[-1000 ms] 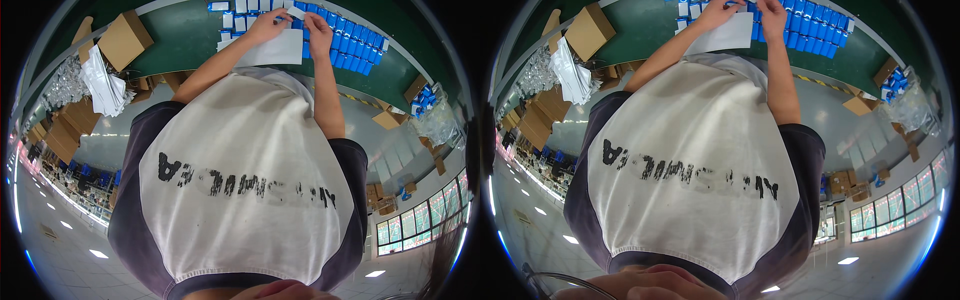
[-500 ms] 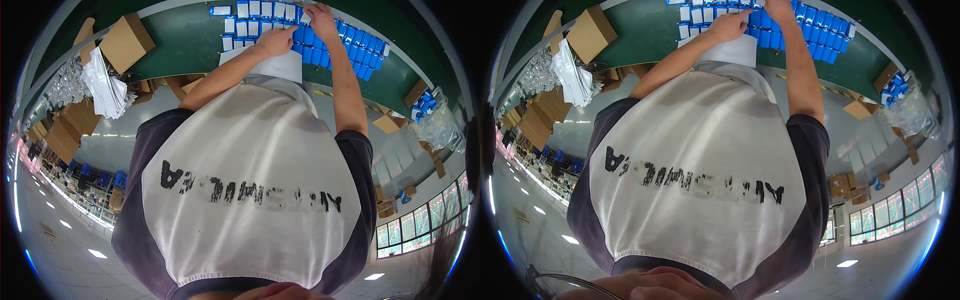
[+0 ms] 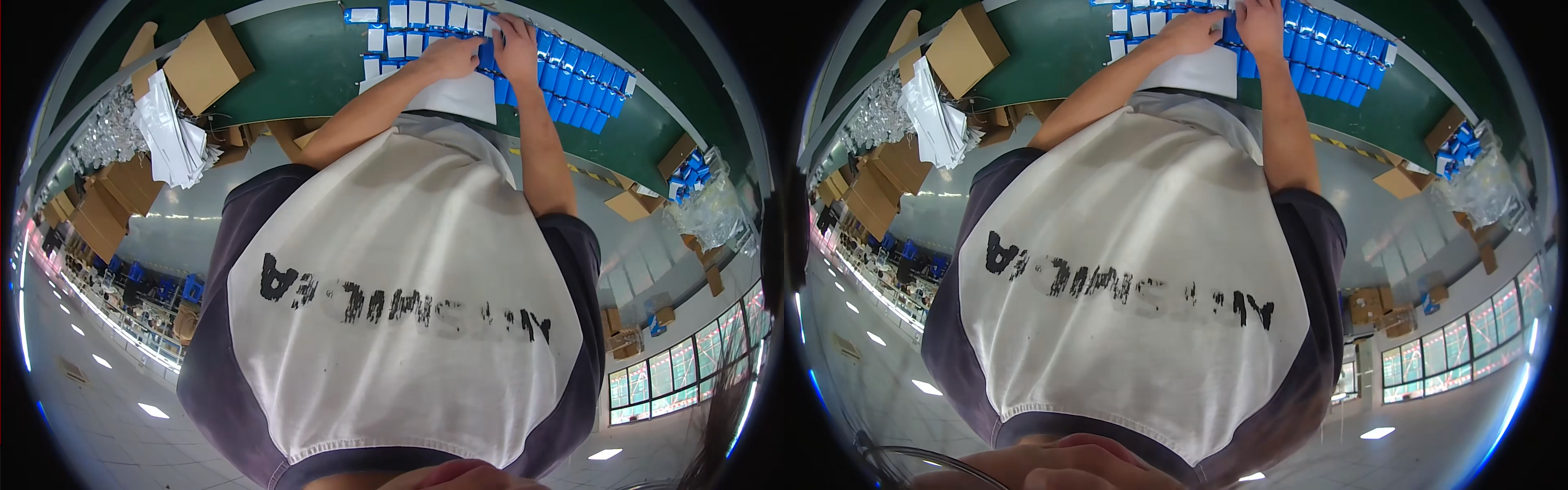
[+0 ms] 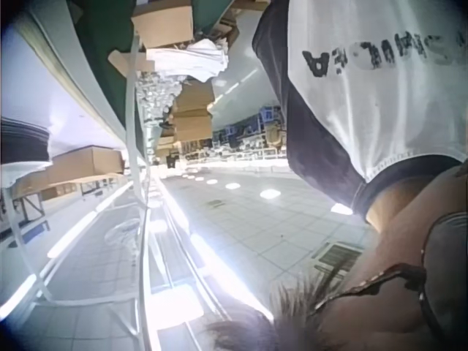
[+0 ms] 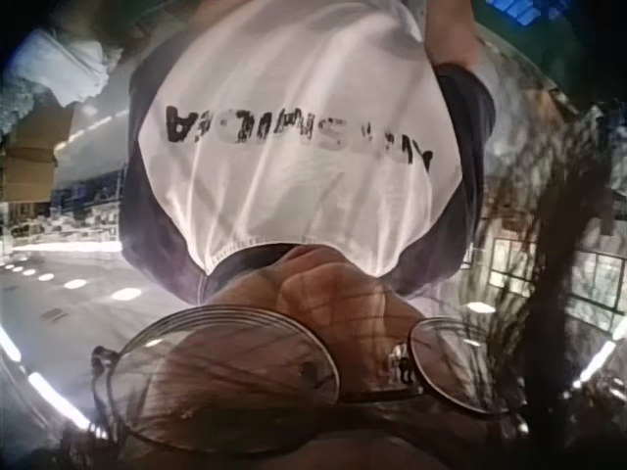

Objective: The person repeatedly picks small blue and white boxes from a green table, places them into white paper envelopes, folds the envelopes closed, and sets them aside. The person also gathers remaining boxes and places them into a cardboard box.

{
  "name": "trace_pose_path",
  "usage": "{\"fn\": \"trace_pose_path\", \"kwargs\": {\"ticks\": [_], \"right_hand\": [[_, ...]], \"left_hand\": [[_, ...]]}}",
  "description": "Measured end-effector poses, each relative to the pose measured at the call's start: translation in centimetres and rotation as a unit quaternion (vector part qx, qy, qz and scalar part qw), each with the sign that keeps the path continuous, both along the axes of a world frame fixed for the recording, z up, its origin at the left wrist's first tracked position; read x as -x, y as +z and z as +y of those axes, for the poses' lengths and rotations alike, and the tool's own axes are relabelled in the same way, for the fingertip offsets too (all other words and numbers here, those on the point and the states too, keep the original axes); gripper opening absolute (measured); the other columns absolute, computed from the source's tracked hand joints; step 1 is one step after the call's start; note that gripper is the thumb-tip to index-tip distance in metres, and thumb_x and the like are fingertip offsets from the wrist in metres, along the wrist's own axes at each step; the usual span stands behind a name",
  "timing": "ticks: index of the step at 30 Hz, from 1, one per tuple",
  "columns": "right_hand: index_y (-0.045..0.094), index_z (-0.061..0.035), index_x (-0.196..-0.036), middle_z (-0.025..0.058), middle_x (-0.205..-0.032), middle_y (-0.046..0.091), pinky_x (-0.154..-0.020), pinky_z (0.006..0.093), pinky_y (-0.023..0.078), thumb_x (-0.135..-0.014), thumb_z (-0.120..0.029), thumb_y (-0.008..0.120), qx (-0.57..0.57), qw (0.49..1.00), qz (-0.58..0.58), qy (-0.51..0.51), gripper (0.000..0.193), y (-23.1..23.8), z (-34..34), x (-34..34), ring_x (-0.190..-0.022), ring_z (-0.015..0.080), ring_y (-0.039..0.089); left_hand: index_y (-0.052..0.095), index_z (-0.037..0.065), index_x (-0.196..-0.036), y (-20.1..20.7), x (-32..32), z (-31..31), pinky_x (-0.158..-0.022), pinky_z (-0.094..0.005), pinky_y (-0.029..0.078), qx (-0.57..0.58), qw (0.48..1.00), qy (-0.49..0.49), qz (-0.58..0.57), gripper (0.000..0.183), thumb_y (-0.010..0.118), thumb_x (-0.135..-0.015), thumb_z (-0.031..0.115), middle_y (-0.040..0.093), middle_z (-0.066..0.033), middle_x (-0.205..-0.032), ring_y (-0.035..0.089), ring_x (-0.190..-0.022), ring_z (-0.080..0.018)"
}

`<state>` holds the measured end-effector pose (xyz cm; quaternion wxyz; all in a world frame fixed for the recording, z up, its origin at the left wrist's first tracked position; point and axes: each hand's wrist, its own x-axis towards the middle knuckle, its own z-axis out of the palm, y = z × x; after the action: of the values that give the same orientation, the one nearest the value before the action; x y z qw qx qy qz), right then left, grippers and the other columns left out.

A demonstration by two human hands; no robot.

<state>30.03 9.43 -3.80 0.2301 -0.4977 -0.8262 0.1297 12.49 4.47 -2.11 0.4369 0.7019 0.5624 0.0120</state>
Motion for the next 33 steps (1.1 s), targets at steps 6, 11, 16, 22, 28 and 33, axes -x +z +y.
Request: {"fn": "trace_pose_path", "kwargs": {"ticks": [6, 11, 16, 22, 28, 33], "right_hand": [[0.065, -0.0081, -0.127, 0.0098, -0.124, 0.065, -0.099, 0.0395, 0.045, -0.101, -0.032, 0.057, 0.264, 0.901, 0.320, -0.125, 0.037, 4.0, -2.4, 1.4, -0.111, 0.0245, 0.061], [0.063, -0.0011, -0.127, 0.0043, -0.114, 0.067, -0.091, 0.0291, 0.047, -0.101, -0.030, 0.061, 0.455, 0.854, 0.235, 0.087, 0.039, 15.7, -6.2, 8.0, -0.097, 0.0143, 0.059], [0.065, -0.0024, -0.119, -0.0006, -0.105, 0.068, -0.079, 0.0236, 0.048, -0.100, -0.022, 0.064, 0.447, 0.809, 0.369, -0.102, 0.027, 15.1, -8.1, 8.5, -0.088, 0.0053, 0.058], [0.063, 0.0015, -0.121, 0.0000, -0.100, 0.066, -0.079, 0.0251, 0.046, -0.106, -0.032, 0.052, 0.321, 0.806, 0.416, -0.274, 0.038, 13.7, -7.6, 8.1, -0.088, 0.0082, 0.055], [0.066, 0.0026, -0.101, 0.0053, -0.089, 0.065, -0.073, 0.0282, 0.047, -0.109, -0.037, 0.043, 0.313, 0.723, 0.514, -0.339, 0.047, 12.1, -8.3, 11.0, -0.080, 0.0100, 0.053], [0.062, 0.0007, -0.112, 0.0046, -0.089, 0.062, -0.069, 0.0267, 0.047, -0.107, -0.029, 0.049, 0.145, 0.865, 0.351, -0.327, 0.033, 13.5, -7.0, 11.7, -0.079, 0.0106, 0.056]], "left_hand": [[0.072, 0.014, -0.115, 6.2, 4.9, 1.1, -0.086, -0.0320, 0.051, 0.099, 0.925, 0.210, -0.301, 0.029, 0.057, -0.097, 0.031, 0.072, -0.0060, -0.102, 0.067, -0.096, -0.0190], [0.057, 0.003, -0.136, 9.8, 8.4, 4.4, -0.047, -0.0243, 0.042, 0.255, 0.411, 0.227, -0.846, 0.040, 0.054, -0.101, 0.022, 0.057, -0.0062, -0.089, 0.047, -0.060, -0.0120], [0.060, 0.004, -0.131, 15.2, 9.4, 3.2, -0.072, -0.0377, 0.055, 0.310, 0.537, 0.558, -0.551, 0.037, 0.046, -0.105, 0.026, 0.067, -0.0147, -0.111, 0.063, -0.079, -0.0232], [0.059, -0.001, -0.127, 7.7, 6.0, -3.9, -0.093, -0.0339, 0.047, -0.065, 0.889, 0.380, -0.247, 0.056, 0.042, -0.106, 0.048, 0.068, -0.0139, -0.110, 0.063, -0.101, -0.0218], [0.065, -0.005, -0.111, 10.9, 4.3, -2.8, -0.080, -0.0288, 0.047, 0.111, 0.783, 0.389, -0.472, 0.053, 0.045, -0.107, 0.044, 0.068, -0.0084, -0.092, 0.056, -0.085, -0.0124], [0.067, -0.001, -0.105, 11.1, 6.3, -1.7, -0.074, -0.0259, 0.045, 0.047, 0.816, 0.383, -0.431, 0.045, 0.047, -0.106, 0.040, 0.066, -0.0047, -0.085, 0.052, -0.079, -0.0092]]}}
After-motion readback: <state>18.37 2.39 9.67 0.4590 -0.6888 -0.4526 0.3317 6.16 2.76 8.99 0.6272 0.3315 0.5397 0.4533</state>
